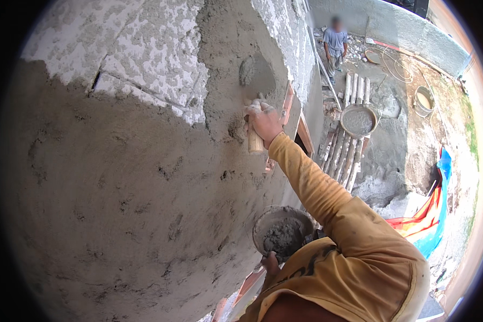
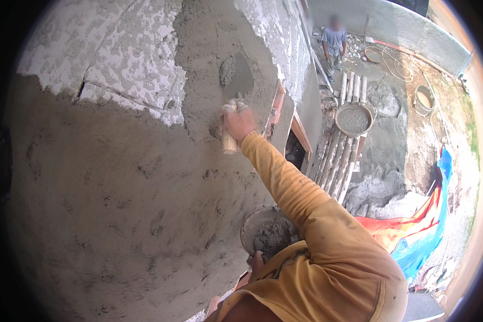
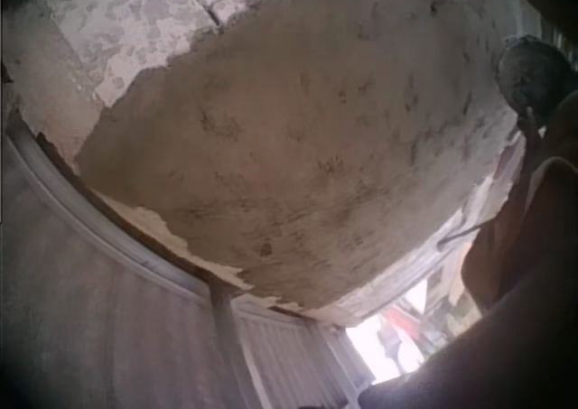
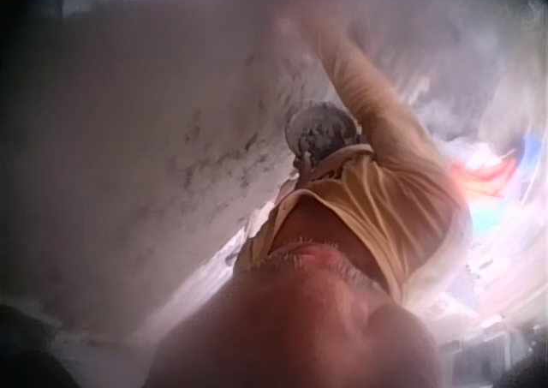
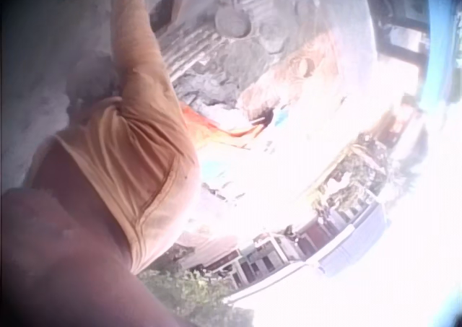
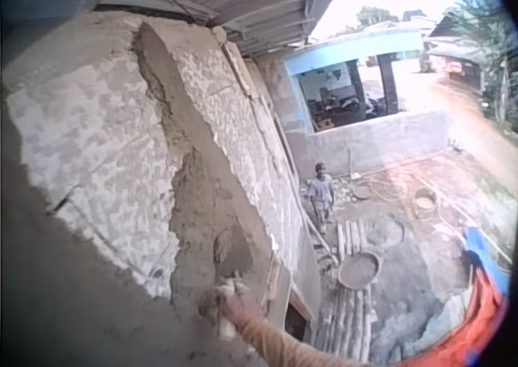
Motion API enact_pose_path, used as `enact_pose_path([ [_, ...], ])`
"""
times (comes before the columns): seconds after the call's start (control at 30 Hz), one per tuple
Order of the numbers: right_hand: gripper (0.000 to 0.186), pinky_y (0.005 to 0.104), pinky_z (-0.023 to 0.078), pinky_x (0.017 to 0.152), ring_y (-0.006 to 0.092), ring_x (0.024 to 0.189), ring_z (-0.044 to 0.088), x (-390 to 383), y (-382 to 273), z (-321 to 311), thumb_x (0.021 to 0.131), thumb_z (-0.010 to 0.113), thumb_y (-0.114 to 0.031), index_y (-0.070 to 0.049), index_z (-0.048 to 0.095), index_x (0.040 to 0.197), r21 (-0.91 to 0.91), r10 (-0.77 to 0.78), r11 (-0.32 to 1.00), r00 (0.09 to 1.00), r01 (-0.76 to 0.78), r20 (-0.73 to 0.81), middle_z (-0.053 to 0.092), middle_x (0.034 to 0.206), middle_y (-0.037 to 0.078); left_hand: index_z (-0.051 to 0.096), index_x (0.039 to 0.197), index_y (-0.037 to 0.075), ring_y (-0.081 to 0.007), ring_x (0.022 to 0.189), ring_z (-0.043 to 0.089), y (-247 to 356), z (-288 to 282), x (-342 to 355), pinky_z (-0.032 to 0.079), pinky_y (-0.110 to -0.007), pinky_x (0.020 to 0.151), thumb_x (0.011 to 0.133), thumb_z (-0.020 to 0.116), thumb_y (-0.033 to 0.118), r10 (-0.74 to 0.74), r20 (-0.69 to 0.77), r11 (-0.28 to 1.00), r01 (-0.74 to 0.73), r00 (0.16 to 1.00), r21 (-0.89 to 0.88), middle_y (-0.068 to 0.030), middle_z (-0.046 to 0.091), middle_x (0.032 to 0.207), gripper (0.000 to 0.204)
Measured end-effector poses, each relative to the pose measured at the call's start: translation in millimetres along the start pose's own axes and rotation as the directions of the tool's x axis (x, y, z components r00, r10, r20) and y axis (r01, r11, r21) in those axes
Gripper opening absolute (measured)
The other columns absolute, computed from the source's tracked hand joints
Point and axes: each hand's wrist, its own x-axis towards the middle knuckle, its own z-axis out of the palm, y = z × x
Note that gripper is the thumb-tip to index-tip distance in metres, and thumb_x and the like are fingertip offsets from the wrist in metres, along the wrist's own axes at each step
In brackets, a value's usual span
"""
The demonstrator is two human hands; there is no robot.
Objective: The person applies wet cement to an exterior wall using a trowel and a head pan, smoothing the surface around a window frame. The person repeatedly scoops cement from the pan and spreads it across the wall, working on a bamboo scaffold.
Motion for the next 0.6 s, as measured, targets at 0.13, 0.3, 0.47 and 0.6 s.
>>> enact_pose_path([
  [0.13, 0.016, 0.0286, 0.046, 0.041, 0.0148, 0.049, 0.053, -29.4, -10.5, 16.6, 0.084, 0.056, -0.015, -0.003, 0.048, 0.092, 0.104, 0.050, 0.992, 0.984, -0.068, 0.169, 0.051, 0.071, 0.006, 0.059, 0.091, -0.011, -0.0274, 0.078, 0.061, 4.3, 1.7, -5.2, 0.048, -0.037, 0.069, 0.061, 0.063, 0.016, 0.025, 0.058, 0.997, -0.030, 0.998, 0.073, -0.0181, 0.063, 0.088, 0.040],
  [0.3, 0.020, 0.0262, 0.046, 0.042, 0.0132, 0.049, 0.053, -65.0, -16.2, -9.4, 0.086, 0.053, -0.016, -0.001, 0.049, 0.100, 0.344, 0.024, 0.930, 0.956, -0.129, 0.294, 0.051, 0.070, 0.005, 0.060, 0.081, -0.010, -0.0275, 0.073, 0.060, 8.0, 2.4, -5.2, 0.046, -0.039, 0.067, 0.060, 0.063, 0.019, 0.070, 0.058, 0.996, -0.073, 0.996, 0.047, -0.0175, 0.062, 0.077, 0.036],
  [0.47, 0.028, 0.0236, 0.046, 0.046, 0.0101, 0.053, 0.052, -60.7, -32.5, -80.2, 0.085, 0.055, -0.016, 0.001, 0.048, 0.107, 0.164, -0.278, 0.942, 0.955, 0.291, -0.099, 0.054, 0.073, 0.006, 0.060, 0.076, -0.009, -0.0241, 0.067, 0.058, 26.5, -4.1, -19.5, 0.044, -0.038, 0.063, 0.061, 0.063, 0.020, 0.171, 0.068, 0.978, -0.178, 0.983, 0.107, -0.0150, 0.061, 0.068, 0.033],
  [0.6, 0.034, 0.0268, 0.045, 0.054, 0.0125, 0.060, 0.053, -26.8, -45.4, -94.8, 0.083, 0.058, -0.012, 0.000, 0.049, 0.113, -0.328, -0.646, 0.762, 0.623, 0.558, -0.442, 0.056, 0.075, 0.006, 0.060, 0.082, -0.010, -0.0228, 0.066, 0.057, -13.0, -12.1, 14.7, 0.044, -0.036, 0.062, 0.061, 0.063, 0.020, 0.037, 0.086, 0.998, -0.041, 0.996, 0.046, -0.0137, 0.061, 0.071, 0.036],
])
